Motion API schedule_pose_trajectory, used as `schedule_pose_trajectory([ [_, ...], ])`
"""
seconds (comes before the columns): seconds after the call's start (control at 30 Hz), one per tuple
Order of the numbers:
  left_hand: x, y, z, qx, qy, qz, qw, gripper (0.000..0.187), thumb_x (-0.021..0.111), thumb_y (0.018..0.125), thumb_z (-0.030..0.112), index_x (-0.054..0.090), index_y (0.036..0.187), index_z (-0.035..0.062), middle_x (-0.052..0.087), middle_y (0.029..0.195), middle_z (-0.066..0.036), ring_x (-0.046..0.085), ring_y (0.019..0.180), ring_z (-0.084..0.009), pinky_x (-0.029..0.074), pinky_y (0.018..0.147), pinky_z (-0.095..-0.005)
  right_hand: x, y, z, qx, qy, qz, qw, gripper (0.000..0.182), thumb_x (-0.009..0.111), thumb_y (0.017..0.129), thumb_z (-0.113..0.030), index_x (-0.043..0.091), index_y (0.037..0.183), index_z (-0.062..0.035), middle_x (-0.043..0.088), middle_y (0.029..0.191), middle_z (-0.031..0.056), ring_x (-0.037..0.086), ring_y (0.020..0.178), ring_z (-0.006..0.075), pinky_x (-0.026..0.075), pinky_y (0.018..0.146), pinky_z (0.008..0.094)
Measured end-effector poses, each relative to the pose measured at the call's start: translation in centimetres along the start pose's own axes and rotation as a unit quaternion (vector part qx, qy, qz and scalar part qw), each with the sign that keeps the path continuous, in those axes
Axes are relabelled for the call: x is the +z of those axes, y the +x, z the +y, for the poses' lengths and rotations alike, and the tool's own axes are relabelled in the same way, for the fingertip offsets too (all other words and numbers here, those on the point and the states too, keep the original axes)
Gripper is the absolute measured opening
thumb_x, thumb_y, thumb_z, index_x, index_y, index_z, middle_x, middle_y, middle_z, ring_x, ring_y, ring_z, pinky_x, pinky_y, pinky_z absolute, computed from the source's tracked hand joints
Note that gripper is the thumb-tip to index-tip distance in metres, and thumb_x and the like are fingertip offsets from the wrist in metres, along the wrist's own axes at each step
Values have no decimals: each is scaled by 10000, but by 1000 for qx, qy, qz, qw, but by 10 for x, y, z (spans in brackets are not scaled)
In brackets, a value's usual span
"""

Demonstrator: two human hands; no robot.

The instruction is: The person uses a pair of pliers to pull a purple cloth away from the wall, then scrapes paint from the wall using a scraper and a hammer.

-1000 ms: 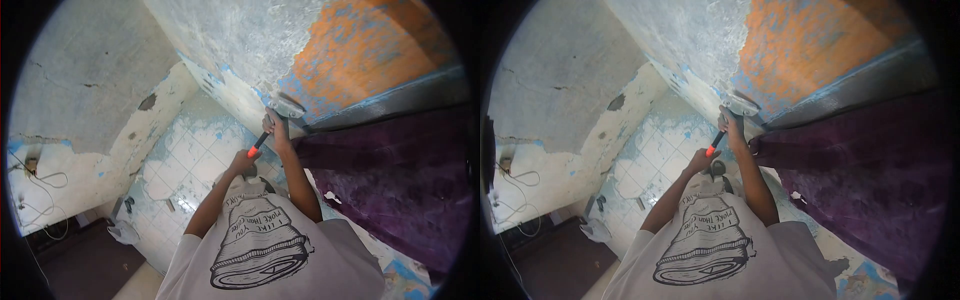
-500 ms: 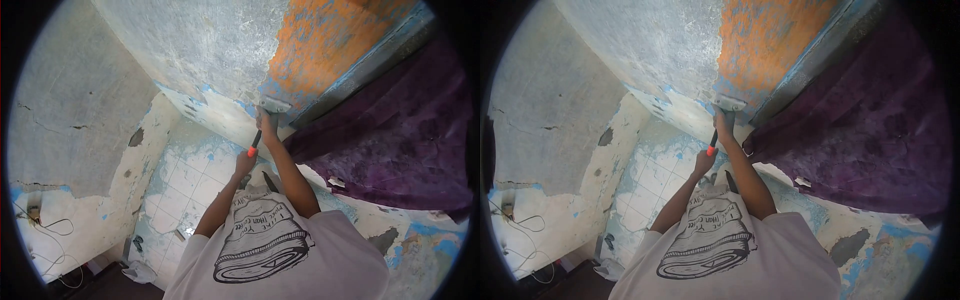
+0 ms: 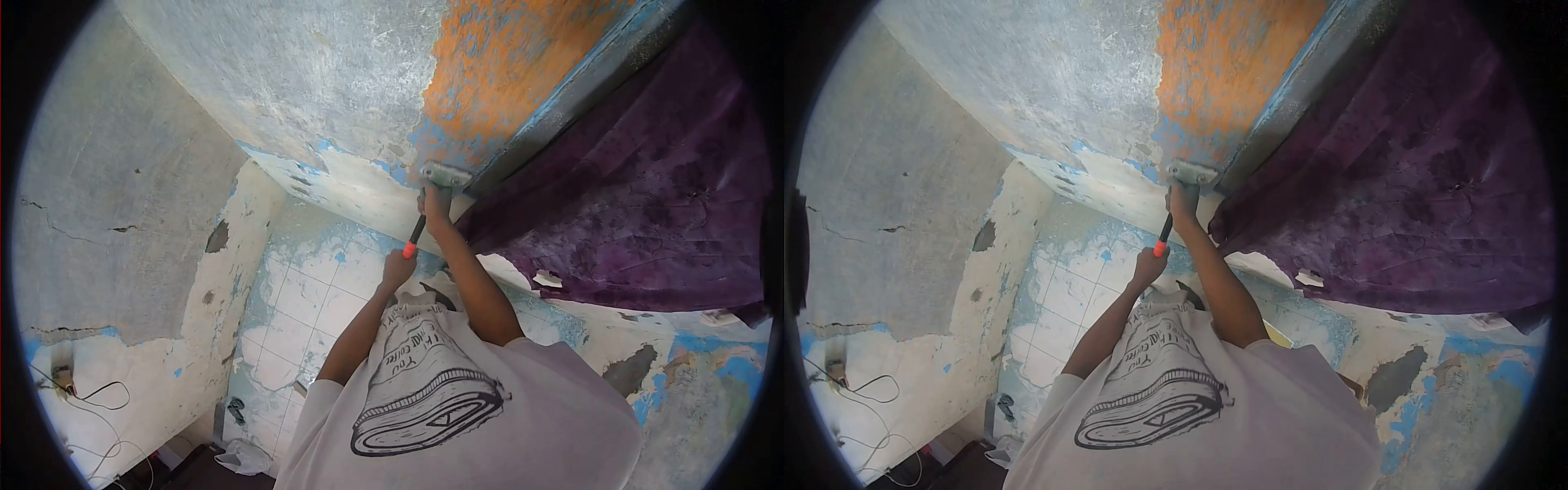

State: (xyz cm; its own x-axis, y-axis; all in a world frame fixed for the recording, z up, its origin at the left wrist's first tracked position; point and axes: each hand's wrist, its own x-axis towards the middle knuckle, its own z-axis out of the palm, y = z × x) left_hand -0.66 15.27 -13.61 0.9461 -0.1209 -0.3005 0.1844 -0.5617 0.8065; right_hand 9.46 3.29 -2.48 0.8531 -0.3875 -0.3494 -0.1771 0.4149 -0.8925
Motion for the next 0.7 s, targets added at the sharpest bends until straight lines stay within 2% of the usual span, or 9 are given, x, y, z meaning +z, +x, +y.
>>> schedule_pose_trajectory([
  [0.07, 4, -3, -8, -12, 22, 1, 1000, 412, 602, 884, 316, 642, 711, -56, 614, 676, -294, 634, 728, -474, 485, 642, -535, -6, -1, 7, 22, 9, 13, 1000, 97, 627, 836, -134, 547, 792, -101, 404, 515, -60, 381, 364, 74, 278, 350, 253],
  [0.17, -16, 5, 28, -9, 32, 28, 999, 375, 610, 866, 285, 645, 731, -63, 625, 710, -298, 636, 748, -477, 486, 651, -534, 21, -8, -38, 29, 7, 15, 999, 83, 621, 831, -130, 547, 807, -103, 409, 524, -57, 382, 362, 79, 277, 347, 256],
  [0.23, -24, 7, 63, -20, -33, 51, 998, 355, 614, 853, 265, 644, 743, -71, 634, 738, -304, 639, 753, -480, 494, 657, -531, 41, -15, -69, -17, 21, -24, 999, 129, 602, 834, -108, 495, 761, -112, 376, 507, -38, 326, 343, 73, 234, 329, 247],
  [0.27, -23, 11, 62, -11, -36, 42, 998, 364, 617, 848, 270, 641, 756, -82, 633, 757, -317, 641, 771, -483, 500, 664, -528, 39, -12, -65, -14, 25, -22, 999, 129, 602, 834, -108, 495, 761, -112, 376, 507, -38, 326, 343, 73, 234, 329, 247],
  [0.33, -11, 10, 43, -17, -16, 42, 999, 363, 614, 847, 269, 641, 757, -82, 633, 756, -319, 642, 776, -483, 502, 667, -527, 29, 0, -48, -9, -26, -39, 999, 116, 623, 829, -132, 561, 916, -87, 436, 552, -44, 398, 375, 87, 283, 352, 257],
  [0.4, -2, 8, 20, -46, 14, 33, 998, 368, 609, 847, 274, 643, 763, -83, 633, 749, -320, 646, 782, -484, 507, 674, -526, 20, 2, -22, 1, -23, -16, 1000, 120, 621, 829, -134, 569, 924, -81, 440, 554, -42, 401, 379, 85, 287, 357, 256],
  [0.5, -18, -2, 24, -86, 29, 25, 996, 366, 608, 851, 278, 647, 764, -76, 640, 756, -315, 649, 786, -480, 509, 686, -526, 28, -10, -29, 12, -14, 25, 1000, 138, 624, 828, -145, 582, 935, -69, 441, 545, -40, 398, 380, 84, 290, 364, 261],
  [0.63, -31, -1, 58, -68, -29, 12, 997, 354, 610, 836, 276, 653, 811, -74, 658, 822, -313, 653, 819, -475, 514, 732, -527, 36, -11, -59, -2, -21, -36, 999, 121, 629, 826, -149, 564, 894, -73, 437, 542, -34, 390, 373, 84, 277, 358, 269],
  [0.7, -28, 2, 49, -74, -23, 12, 997, 358, 608, 833, 279, 651, 821, -77, 658, 833, -314, 652, 822, -476, 514, 735, -527, 39, -11, -59, -2, -16, -63, 998, 114, 631, 824, -149, 559, 872, -75, 437, 543, -32, 390, 374, 83, 276, 358, 271],
])
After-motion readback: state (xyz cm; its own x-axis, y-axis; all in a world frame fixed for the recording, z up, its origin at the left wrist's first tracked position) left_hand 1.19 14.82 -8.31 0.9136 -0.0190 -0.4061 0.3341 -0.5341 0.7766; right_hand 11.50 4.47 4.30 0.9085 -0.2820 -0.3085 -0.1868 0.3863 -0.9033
